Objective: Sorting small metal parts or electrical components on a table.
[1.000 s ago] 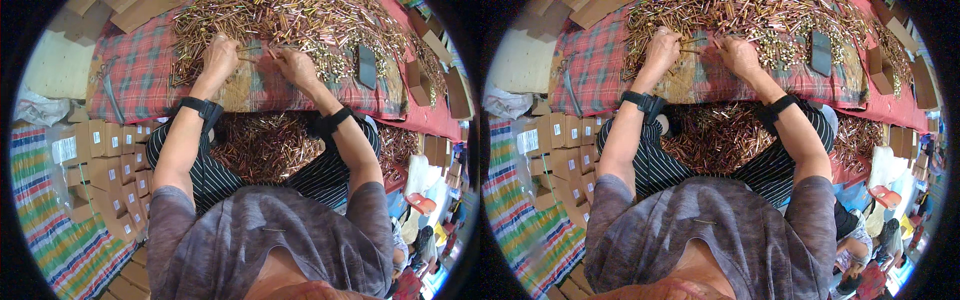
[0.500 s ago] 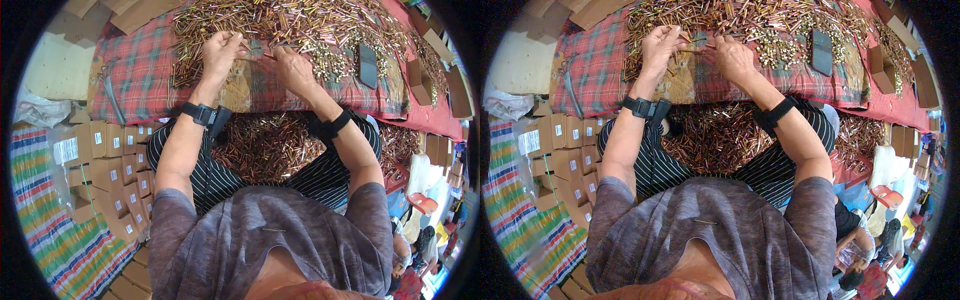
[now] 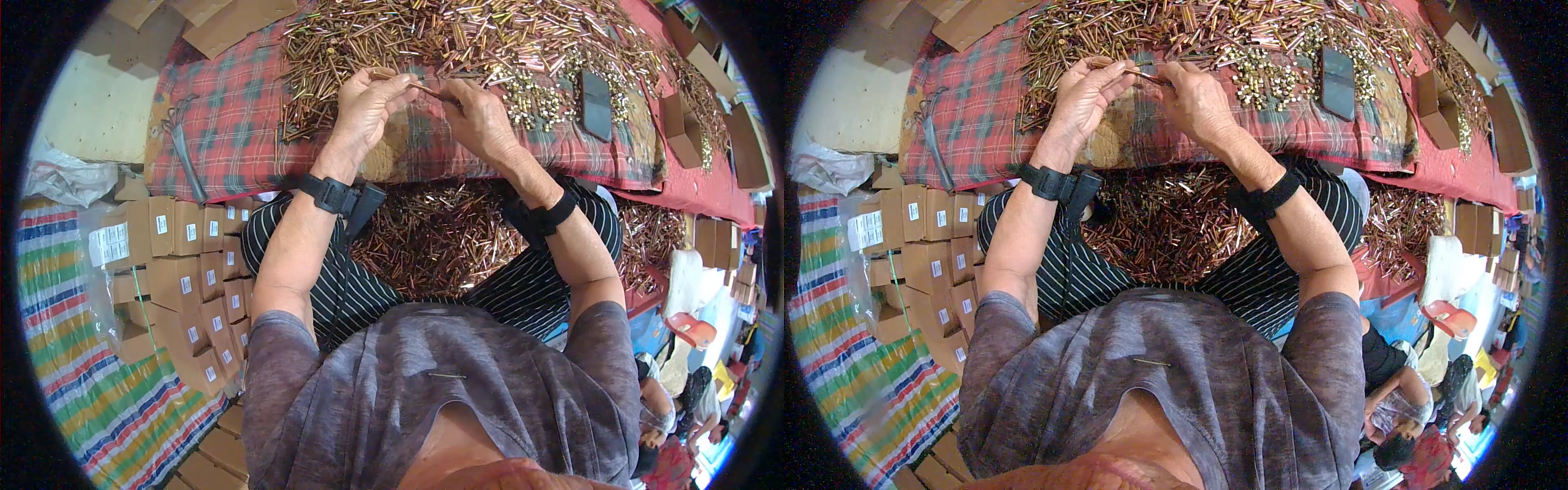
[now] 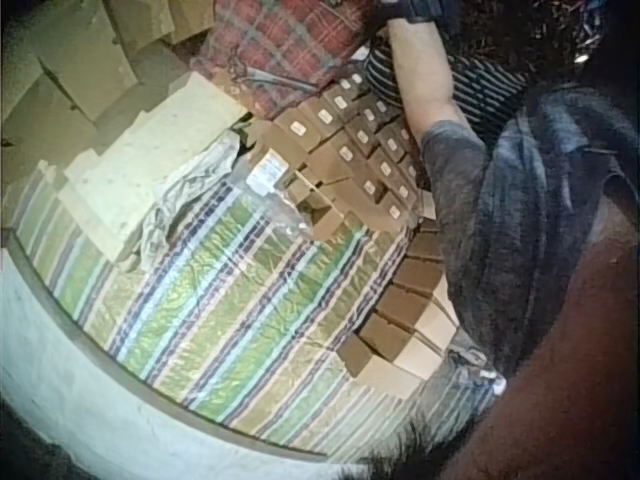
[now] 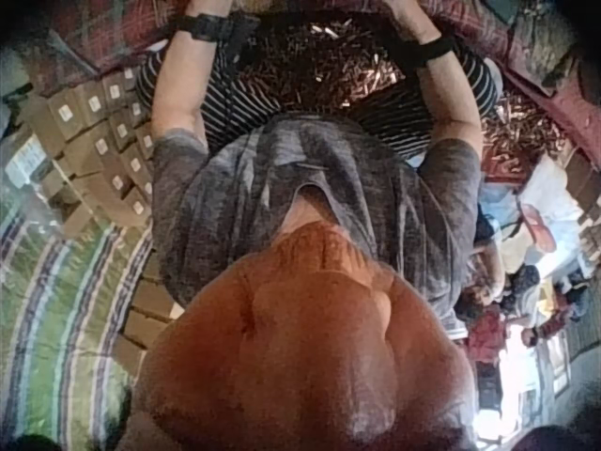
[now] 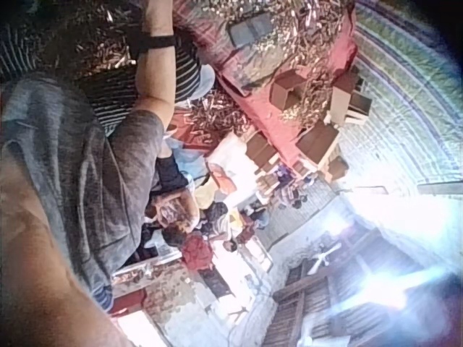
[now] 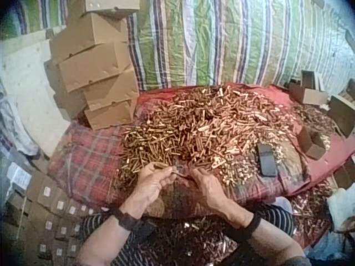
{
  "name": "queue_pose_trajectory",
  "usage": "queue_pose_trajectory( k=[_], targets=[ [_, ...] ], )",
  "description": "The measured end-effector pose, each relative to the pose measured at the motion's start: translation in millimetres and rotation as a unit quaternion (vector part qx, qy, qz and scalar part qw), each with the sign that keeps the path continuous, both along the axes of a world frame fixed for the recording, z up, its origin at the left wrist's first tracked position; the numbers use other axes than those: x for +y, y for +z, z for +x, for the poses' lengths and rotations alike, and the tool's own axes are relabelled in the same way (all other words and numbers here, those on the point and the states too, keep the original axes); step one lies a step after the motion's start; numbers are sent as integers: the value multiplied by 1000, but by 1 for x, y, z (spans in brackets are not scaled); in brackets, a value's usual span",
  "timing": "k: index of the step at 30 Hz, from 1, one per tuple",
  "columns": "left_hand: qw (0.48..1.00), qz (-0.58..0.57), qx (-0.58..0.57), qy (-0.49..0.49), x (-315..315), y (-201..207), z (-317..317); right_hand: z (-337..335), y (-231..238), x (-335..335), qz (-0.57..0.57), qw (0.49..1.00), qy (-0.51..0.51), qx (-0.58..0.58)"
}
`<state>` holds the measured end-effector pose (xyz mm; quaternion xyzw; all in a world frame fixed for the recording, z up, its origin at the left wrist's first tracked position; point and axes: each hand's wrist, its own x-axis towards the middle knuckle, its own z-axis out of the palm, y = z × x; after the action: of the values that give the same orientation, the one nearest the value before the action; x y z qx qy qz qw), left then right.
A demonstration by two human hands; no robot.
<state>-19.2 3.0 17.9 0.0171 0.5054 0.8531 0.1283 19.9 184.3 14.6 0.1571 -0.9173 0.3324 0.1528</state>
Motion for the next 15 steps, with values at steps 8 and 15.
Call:
queue_pose_trajectory(
  k=[8, 15],
  targets=[
    [999, 15, -27, -14, -4, 3, 4, 6, 7, 0, -104, 990, 4, -97],
    [995, 46, -87, -13, -11, -2, 1, 7, 9, -8, -105, 985, -21, -136]
  ],
)
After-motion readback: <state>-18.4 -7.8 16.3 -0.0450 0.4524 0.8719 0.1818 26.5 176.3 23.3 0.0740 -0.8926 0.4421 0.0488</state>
